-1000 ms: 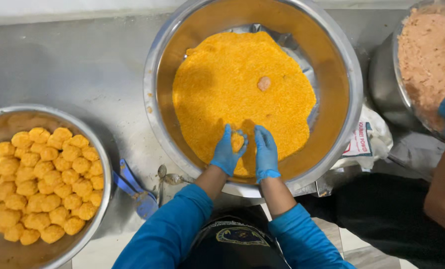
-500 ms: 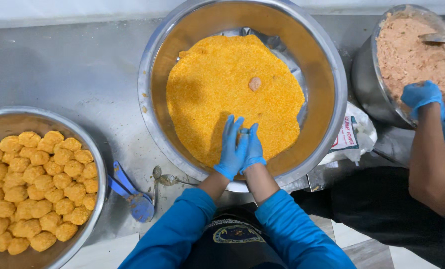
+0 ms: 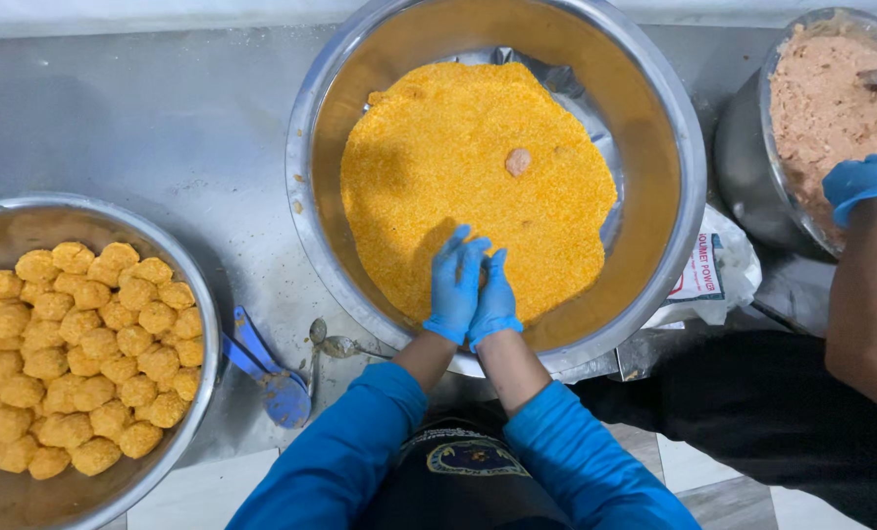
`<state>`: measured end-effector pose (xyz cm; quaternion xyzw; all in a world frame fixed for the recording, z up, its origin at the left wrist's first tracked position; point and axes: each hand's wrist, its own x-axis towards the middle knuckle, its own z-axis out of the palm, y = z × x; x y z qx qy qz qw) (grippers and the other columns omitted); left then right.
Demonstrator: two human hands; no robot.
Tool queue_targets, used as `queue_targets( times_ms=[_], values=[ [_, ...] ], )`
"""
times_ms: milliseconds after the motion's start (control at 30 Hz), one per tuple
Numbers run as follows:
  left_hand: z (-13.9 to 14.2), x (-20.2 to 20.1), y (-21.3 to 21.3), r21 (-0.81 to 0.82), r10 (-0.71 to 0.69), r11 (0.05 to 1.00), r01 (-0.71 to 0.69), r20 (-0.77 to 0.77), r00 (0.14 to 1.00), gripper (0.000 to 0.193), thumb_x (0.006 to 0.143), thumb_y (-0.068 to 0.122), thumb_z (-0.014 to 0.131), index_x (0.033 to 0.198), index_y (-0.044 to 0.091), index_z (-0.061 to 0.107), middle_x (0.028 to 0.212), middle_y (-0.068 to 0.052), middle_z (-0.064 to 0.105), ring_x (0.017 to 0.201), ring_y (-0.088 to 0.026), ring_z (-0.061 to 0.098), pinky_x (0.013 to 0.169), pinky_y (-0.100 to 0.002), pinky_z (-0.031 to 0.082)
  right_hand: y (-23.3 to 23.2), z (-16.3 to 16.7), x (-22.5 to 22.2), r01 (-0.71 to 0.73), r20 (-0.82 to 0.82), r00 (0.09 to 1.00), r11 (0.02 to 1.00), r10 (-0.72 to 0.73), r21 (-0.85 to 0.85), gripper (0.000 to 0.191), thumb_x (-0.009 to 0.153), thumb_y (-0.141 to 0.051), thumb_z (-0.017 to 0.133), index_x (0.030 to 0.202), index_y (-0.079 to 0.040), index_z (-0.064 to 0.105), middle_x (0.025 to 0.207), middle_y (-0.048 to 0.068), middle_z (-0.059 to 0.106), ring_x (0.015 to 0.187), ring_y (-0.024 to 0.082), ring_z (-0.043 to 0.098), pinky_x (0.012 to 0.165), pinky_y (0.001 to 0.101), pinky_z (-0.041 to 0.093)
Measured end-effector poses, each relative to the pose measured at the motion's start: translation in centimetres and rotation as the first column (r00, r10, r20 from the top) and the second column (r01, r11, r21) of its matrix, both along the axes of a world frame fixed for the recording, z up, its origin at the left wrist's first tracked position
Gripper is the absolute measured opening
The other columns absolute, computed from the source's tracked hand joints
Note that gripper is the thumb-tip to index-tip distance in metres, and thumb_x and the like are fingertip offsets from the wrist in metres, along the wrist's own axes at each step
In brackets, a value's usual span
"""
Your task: The person takes balls of dough mixture handed over from a nearby container, rolls them by hand in a large bowl of yellow breadcrumb powder to coat them, and places the coated balls into a bowl of finished breaded balls. A second worker on the right supplies dough balls and occasionally retrieves items.
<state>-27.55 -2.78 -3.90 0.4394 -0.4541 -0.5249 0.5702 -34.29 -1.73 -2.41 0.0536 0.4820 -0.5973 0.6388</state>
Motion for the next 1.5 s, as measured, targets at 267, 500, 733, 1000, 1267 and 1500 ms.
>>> queue_targets(
  times_ms=[267, 500, 733, 1000, 1267, 1500],
  values=[
    [-0.8, 1.0, -1.2, 0.537, 0.134, 0.769, 0.348, -0.667, 0.733, 0.061, 0.111, 0.056, 0.042, 0.113, 0.000, 0.066, 0.113, -0.017, 0.071, 0.099, -0.026, 0.069, 0.094, -0.042, 0.056, 0.8, 0.4, 0.7, -0.149, -0.625, 0.755, 0.875, -0.200, -0.461, 0.043, 0.107, -0.044, 0.052, 0.124, -0.005, 0.060, 0.113, 0.010, 0.067, 0.106, 0.021, 0.063, 0.100, 0.0390, 0.052],
    [-0.5, 0.0, -0.3, 0.196, -0.039, 0.975, 0.103, -0.303, 0.952, 0.066, 0.108, 0.057, 0.035, 0.119, 0.003, 0.071, 0.140, -0.008, 0.065, 0.110, -0.023, 0.064, 0.102, -0.037, 0.052, 0.3, -0.5, 0.1, 0.070, 0.028, 0.997, 0.997, -0.071, 0.035, 0.051, 0.105, -0.060, 0.042, 0.103, -0.012, 0.060, 0.106, 0.010, 0.065, 0.097, 0.027, 0.062, 0.090, 0.0445, 0.053],
    [-1.1, 0.4, -1.1, 0.526, 0.081, 0.690, 0.497, -0.739, 0.669, 0.056, 0.110, 0.059, 0.040, 0.114, 0.008, 0.061, 0.114, -0.014, 0.067, 0.099, -0.022, 0.067, 0.092, -0.041, 0.053, 1.4, 0.8, -0.4, -0.465, -0.942, 0.060, 0.825, -0.331, -0.320, 0.045, 0.121, -0.043, 0.041, 0.104, -0.013, 0.069, 0.133, 0.011, 0.066, 0.131, 0.028, 0.055, 0.111, 0.0481, 0.046],
    [-1.5, -0.4, -0.2, 0.268, -0.061, 0.950, 0.161, -0.345, 0.937, 0.061, 0.110, 0.051, 0.041, 0.143, 0.002, 0.055, 0.125, -0.012, 0.074, 0.102, -0.018, 0.068, 0.101, -0.037, 0.054, 0.6, 1.1, 0.7, 0.114, -0.054, 0.992, 0.992, -0.111, 0.054, 0.056, 0.102, -0.062, 0.038, 0.113, -0.012, 0.059, 0.129, 0.013, 0.064, 0.118, 0.028, 0.059, 0.105, 0.0480, 0.044],
    [-0.6, 0.7, -1.1, 0.436, 0.110, 0.651, 0.622, -0.864, 0.490, 0.050, 0.102, 0.057, 0.043, 0.114, 0.014, 0.064, 0.107, -0.006, 0.071, 0.101, -0.021, 0.067, 0.088, -0.038, 0.054, 0.3, 2.6, -2.0, -0.374, -0.778, 0.581, 0.771, -0.239, -0.515, 0.057, 0.116, -0.043, 0.039, 0.091, 0.001, 0.064, 0.102, 0.018, 0.071, 0.114, 0.031, 0.064, 0.111, 0.0461, 0.045],
    [1.5, 3.9, 0.7, 0.152, 0.038, 0.749, 0.645, -0.982, 0.187, 0.046, 0.107, 0.049, 0.054, 0.097, 0.005, 0.064, 0.122, -0.015, 0.075, 0.096, -0.023, 0.070, 0.064, -0.027, 0.058, 0.6, 3.0, -8.0, -0.149, -0.656, 0.725, 0.880, -0.213, -0.451, 0.038, 0.117, -0.038, 0.045, 0.105, -0.008, 0.066, 0.098, 0.009, 0.070, 0.093, 0.023, 0.066, 0.091, 0.0410, 0.055]
  ],
)
